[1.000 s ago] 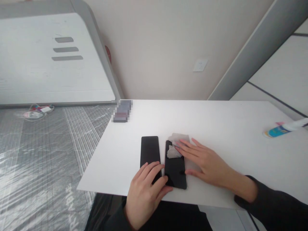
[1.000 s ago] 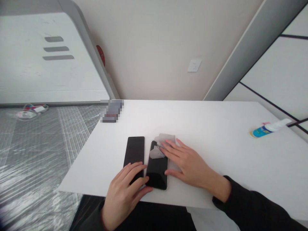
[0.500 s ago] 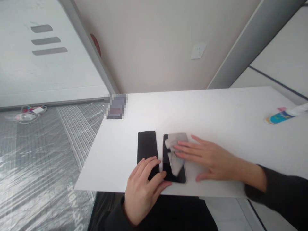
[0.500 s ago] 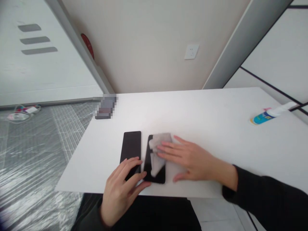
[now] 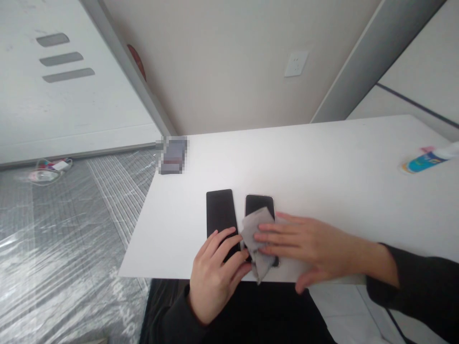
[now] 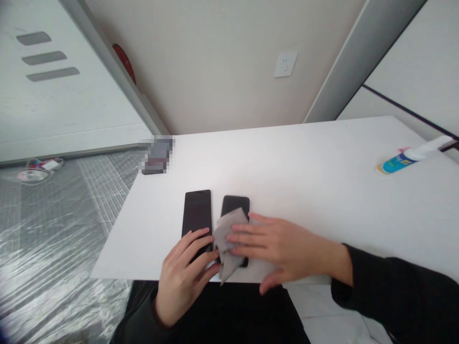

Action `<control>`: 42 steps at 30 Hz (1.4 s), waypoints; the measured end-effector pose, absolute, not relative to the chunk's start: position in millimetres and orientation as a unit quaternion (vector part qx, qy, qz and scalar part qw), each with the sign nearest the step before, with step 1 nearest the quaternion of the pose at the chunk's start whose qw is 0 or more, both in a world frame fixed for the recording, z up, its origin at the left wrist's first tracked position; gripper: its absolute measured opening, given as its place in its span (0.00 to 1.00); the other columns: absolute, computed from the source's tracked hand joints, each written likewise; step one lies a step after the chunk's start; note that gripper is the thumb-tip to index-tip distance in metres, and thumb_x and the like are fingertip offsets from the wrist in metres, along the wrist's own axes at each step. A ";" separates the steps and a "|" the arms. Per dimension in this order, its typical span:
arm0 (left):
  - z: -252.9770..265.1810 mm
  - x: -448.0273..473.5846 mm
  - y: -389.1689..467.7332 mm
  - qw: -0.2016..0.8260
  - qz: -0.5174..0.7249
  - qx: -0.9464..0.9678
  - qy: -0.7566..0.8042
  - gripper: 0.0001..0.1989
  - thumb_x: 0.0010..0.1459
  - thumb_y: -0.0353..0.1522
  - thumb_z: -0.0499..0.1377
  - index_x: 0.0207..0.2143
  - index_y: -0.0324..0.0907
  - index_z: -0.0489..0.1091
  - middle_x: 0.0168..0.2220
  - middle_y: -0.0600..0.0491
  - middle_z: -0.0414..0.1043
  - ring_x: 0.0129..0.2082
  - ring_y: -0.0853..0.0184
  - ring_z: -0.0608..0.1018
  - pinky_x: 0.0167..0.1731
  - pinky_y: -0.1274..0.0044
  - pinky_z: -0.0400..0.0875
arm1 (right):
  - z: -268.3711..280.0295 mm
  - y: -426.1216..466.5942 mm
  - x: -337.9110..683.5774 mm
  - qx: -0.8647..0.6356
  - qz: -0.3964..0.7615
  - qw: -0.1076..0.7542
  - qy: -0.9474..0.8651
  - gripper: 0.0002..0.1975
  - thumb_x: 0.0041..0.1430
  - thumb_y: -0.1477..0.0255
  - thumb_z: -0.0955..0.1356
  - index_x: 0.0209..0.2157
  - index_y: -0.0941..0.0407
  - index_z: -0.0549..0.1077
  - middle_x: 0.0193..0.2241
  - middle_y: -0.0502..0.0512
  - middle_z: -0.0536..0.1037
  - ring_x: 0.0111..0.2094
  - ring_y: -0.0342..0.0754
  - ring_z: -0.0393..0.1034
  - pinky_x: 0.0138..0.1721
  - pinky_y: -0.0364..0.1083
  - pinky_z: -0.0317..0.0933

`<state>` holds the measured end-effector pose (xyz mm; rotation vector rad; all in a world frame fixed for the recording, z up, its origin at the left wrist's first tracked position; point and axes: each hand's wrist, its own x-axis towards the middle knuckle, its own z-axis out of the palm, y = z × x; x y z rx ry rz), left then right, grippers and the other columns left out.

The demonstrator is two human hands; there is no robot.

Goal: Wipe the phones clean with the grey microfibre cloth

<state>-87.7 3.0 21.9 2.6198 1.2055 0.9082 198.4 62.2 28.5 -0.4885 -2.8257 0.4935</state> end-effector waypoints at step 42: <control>22.6 -85.8 1.5 0.034 0.339 0.845 0.411 0.12 0.71 0.41 0.56 0.37 0.47 0.75 0.43 0.57 0.83 0.50 0.64 0.81 0.64 0.69 0.59 | 35.8 75.0 181.3 -0.193 0.233 0.109 -0.947 0.43 0.63 0.47 0.69 0.70 0.57 0.60 0.68 0.65 0.64 0.71 0.59 0.53 0.72 0.61 0.43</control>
